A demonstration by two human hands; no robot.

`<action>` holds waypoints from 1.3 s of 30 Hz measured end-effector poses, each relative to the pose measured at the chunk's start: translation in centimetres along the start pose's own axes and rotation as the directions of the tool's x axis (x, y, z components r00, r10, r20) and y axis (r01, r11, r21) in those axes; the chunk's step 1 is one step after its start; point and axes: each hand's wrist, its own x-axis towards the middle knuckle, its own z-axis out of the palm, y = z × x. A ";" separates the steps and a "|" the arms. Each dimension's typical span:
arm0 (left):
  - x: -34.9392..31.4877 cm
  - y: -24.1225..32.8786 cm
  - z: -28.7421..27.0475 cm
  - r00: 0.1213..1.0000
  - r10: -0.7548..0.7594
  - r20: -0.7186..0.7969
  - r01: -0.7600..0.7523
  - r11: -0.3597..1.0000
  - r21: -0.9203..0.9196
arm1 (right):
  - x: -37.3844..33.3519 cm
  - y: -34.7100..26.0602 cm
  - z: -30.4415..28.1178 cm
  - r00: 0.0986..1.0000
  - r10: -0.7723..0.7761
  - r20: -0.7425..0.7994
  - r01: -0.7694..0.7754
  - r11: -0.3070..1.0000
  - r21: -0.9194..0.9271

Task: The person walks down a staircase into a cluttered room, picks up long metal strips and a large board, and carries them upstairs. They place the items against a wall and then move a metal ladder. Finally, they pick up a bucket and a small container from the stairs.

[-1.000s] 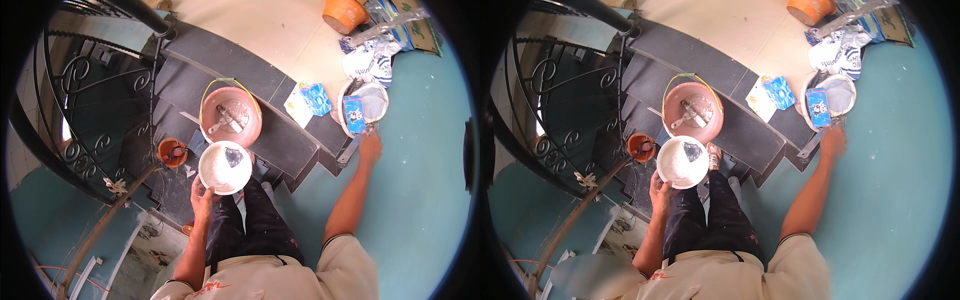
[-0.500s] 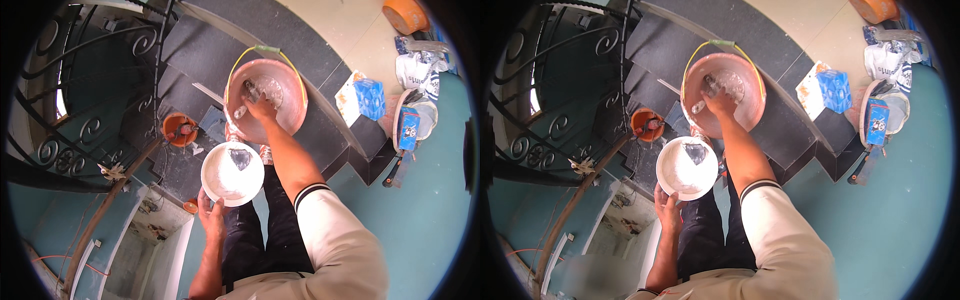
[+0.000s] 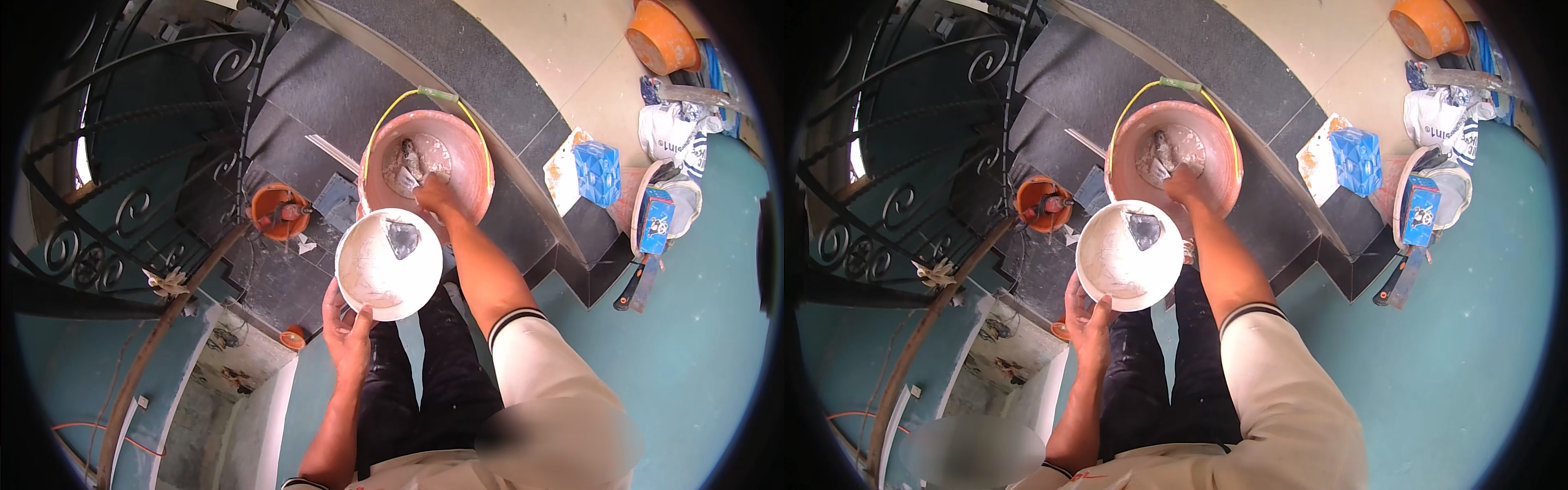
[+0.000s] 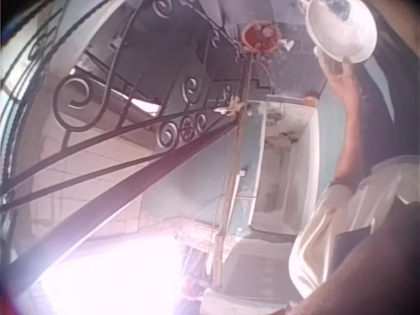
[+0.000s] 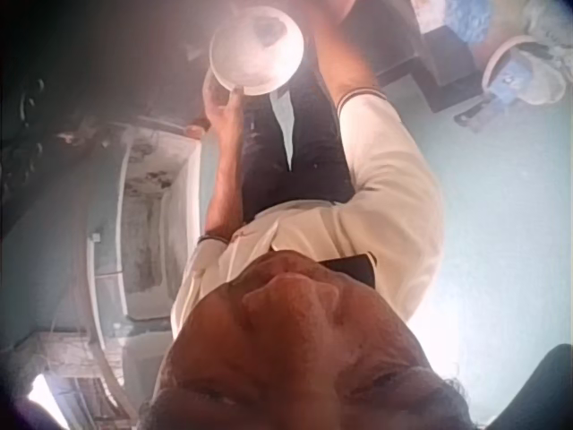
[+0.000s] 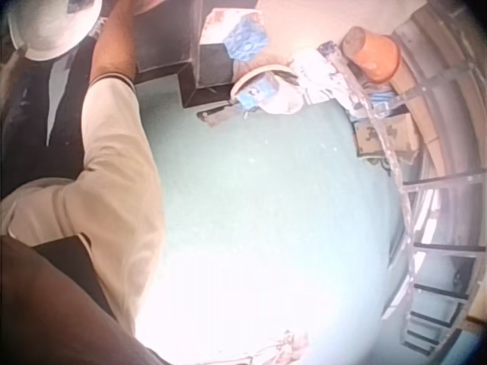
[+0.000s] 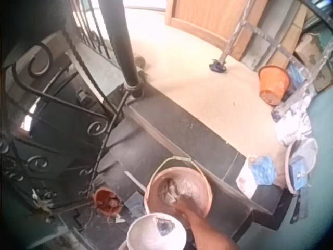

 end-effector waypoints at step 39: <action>7.4 -0.1 9.4 0.949 0.113 0.296 -0.285 0.712 0.642 | -24.4 1.8 -10.0 0.880 -0.038 -0.474 0.454 0.361 0.814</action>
